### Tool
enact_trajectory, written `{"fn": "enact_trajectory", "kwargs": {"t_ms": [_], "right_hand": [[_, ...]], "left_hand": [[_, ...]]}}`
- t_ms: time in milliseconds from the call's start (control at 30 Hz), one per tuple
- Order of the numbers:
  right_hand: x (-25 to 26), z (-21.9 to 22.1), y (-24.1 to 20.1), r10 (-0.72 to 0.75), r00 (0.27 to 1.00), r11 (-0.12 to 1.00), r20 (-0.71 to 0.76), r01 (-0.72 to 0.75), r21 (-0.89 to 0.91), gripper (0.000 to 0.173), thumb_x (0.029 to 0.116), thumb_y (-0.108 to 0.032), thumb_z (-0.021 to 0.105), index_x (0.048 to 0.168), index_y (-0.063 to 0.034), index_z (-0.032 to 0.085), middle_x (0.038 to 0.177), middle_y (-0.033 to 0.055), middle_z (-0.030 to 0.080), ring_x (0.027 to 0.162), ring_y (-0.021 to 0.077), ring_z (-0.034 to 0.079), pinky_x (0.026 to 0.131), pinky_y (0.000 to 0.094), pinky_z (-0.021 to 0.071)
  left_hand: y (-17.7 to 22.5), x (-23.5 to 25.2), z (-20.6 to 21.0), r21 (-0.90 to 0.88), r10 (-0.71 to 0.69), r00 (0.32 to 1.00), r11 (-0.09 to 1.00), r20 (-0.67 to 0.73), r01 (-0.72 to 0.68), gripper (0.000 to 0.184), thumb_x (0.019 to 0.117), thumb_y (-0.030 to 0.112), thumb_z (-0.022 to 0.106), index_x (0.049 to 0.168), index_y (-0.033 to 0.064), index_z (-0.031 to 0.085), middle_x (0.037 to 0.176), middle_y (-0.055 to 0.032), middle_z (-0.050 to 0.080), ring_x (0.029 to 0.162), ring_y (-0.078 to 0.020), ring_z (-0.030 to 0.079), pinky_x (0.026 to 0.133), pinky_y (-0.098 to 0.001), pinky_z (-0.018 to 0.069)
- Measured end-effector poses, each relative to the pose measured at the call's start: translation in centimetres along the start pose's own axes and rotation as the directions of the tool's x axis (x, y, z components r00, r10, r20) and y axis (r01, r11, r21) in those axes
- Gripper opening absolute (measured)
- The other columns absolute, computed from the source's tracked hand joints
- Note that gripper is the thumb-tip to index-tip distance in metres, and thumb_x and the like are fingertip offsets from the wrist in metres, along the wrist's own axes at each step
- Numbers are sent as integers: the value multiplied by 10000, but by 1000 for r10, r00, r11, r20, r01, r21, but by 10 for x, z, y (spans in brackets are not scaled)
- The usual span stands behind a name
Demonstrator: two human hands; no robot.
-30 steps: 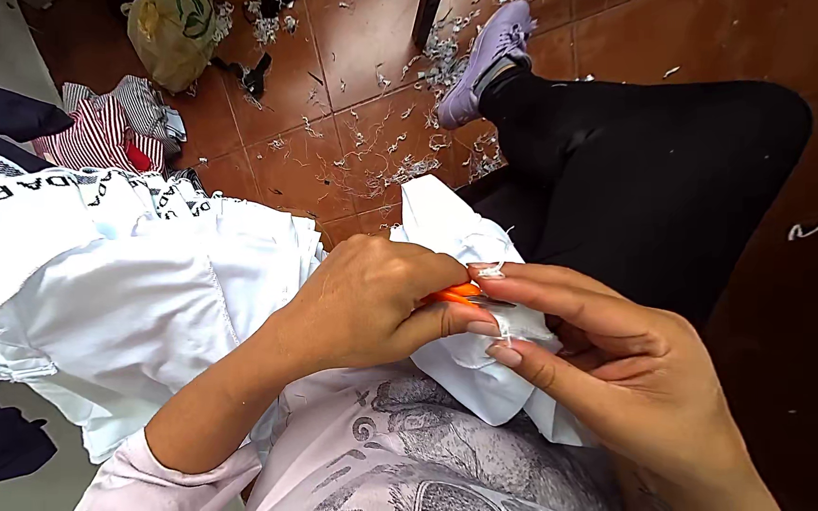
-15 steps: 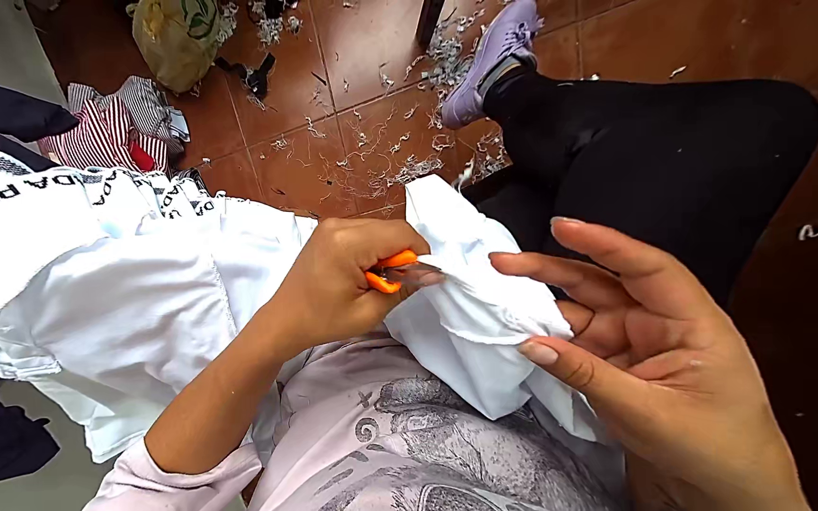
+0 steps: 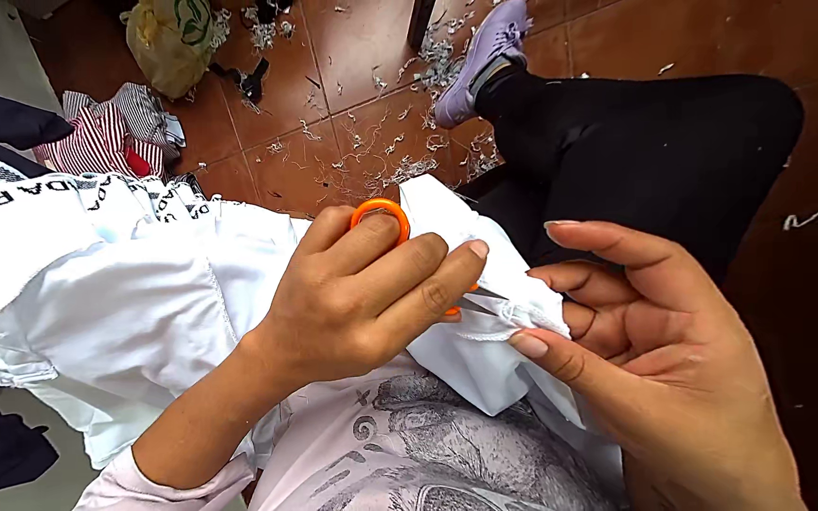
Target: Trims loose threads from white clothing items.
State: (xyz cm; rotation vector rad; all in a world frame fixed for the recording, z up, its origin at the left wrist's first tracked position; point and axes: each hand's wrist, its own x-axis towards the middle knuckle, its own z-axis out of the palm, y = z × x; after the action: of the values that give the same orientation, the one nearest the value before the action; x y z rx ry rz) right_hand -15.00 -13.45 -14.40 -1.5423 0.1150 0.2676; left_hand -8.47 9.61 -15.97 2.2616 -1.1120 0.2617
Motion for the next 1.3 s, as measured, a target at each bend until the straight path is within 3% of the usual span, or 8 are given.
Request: {"fn": "enact_trajectory", "kwargs": {"t_ms": [267, 367, 467, 633, 733, 900, 1133, 1300], "right_hand": [[1, 2, -4, 11, 1000, 998, -7, -11, -64, 627, 879, -141, 757, 1440, -145, 477, 1130, -82, 684, 885, 20, 699, 731, 144, 605], [1, 2, -4, -25, 1000, 994, 6, 25, -110, 569, 908, -206, 752, 1420, -144, 512, 1125, -101, 701, 942, 16, 689, 798, 145, 590], [-2, 0, 3, -220, 976, 927, 7, 211, -311, 362, 941, -235, 740, 1284, -171, 644, 1126, -130, 708, 978, -23, 675, 832, 133, 579], [-10, -7, 18, -610, 792, 596, 18, 473, -649, 67, 943, -50, 658, 966, -94, 613, 1036, 11, 626, 1026, 95, 648, 914, 268, 574], [-17, -13, 22, -671, 730, 517, 133, 589, -622, 130, 931, -19, 654, 928, -102, 554, 974, 34, 507, 1005, 147, 594, 936, 320, 561], [-16, -7, 25, -699, 682, 472, 214, 665, -578, 164, 916, 36, 665, 910, -65, 536, 966, 52, 521, 1047, 185, 619, 942, 341, 583], [-18, -10, 23, -680, 705, 505, 202, 650, -568, 172, 927, 20, 659, 886, -65, 515, 941, 58, 522, 995, 179, 628, 905, 335, 591], [-20, -9, 27, -691, 704, 516, 164, 639, -570, 161, 918, 12, 666, 904, -76, 533, 961, 45, 531, 1024, 160, 629, 928, 329, 591]], "left_hand": [[3, 6, 5, -68, 13, 999, 998, 52, -10, 277, 1012, 252, 636, 1142, 38, 754, 946, -115, 741, 840, -240, 638, 754, -396, 438], [-10, 9, 10, -355, -86, 996, 930, 30, 91, 359, 1039, 306, 595, 1081, -22, 735, 926, -123, 750, 838, -158, 683, 762, -310, 515], [-26, 12, 15, -646, -104, 975, 733, 198, 210, 553, 941, 286, 715, 1289, -131, 606, 994, -121, 654, 876, -83, 573, 788, -216, 498], [-7, -2, 11, -263, -85, 996, 961, 22, 88, 145, 951, 76, 620, 862, 25, 723, 664, -70, 585, 641, -182, 539, 698, -363, 412], [0, -12, 5, -259, -117, 988, 956, 99, 139, 138, 931, 136, 642, 838, 62, 713, 675, -38, 596, 648, -154, 555, 681, -340, 412], [10, -3, 4, -665, -236, 962, 697, 139, 267, 458, 897, 335, 789, 1115, -64, 732, 923, -60, 630, 824, -40, 554, 697, -153, 469], [19, 6, 23, -722, -295, 955, 660, 2, 206, 153, 944, 60, 676, 850, -54, 714, 824, -92, 660, 821, -77, 619, 738, -192, 508], [-20, -4, 22, -200, -508, 854, 853, -110, 482, 136, 947, 88, 686, 988, -29, 741, 902, -133, 677, 810, -145, 633, 708, -258, 520]]}}
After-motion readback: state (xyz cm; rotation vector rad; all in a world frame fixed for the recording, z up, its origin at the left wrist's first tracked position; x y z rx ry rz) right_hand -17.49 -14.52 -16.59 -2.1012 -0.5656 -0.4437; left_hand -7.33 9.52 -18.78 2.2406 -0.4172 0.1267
